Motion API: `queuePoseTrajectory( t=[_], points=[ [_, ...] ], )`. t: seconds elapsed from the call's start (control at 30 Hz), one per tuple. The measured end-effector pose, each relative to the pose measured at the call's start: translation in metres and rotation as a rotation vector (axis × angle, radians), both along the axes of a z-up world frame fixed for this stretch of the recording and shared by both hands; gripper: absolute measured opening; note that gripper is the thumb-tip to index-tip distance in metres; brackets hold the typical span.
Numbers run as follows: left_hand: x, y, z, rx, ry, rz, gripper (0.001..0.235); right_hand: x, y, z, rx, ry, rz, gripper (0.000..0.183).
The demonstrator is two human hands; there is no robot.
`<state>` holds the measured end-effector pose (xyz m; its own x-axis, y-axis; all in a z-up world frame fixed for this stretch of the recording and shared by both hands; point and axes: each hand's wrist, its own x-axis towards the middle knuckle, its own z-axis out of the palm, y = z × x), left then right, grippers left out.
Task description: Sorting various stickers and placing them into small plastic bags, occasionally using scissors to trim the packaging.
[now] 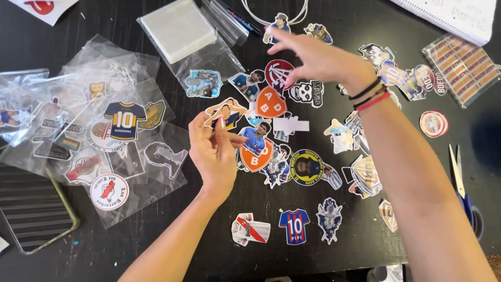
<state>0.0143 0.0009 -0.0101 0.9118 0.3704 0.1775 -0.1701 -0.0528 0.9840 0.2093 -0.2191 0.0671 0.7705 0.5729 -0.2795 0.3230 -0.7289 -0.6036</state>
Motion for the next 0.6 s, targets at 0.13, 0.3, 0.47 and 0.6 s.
queuePoseTrajectory(
  t=[0.13,0.3,0.47,0.6],
  points=[
    [-0.001,0.002,0.002,-0.021,0.012,0.006,0.017,0.008,-0.005,-0.025,-0.163,-0.129,0.154,0.114],
    [-0.001,0.004,0.002,-0.061,0.037,-0.001,0.019,-0.013,0.005,0.010,-0.012,0.045,-0.119,0.085],
    [-0.003,0.001,0.004,-0.082,0.046,-0.023,0.019,-0.007,-0.037,0.004,0.289,-0.341,-0.249,0.064],
    [-0.003,0.002,0.005,-0.061,0.039,-0.033,0.018,0.061,-0.124,-0.039,0.423,-0.622,-0.459,0.014]
  ],
)
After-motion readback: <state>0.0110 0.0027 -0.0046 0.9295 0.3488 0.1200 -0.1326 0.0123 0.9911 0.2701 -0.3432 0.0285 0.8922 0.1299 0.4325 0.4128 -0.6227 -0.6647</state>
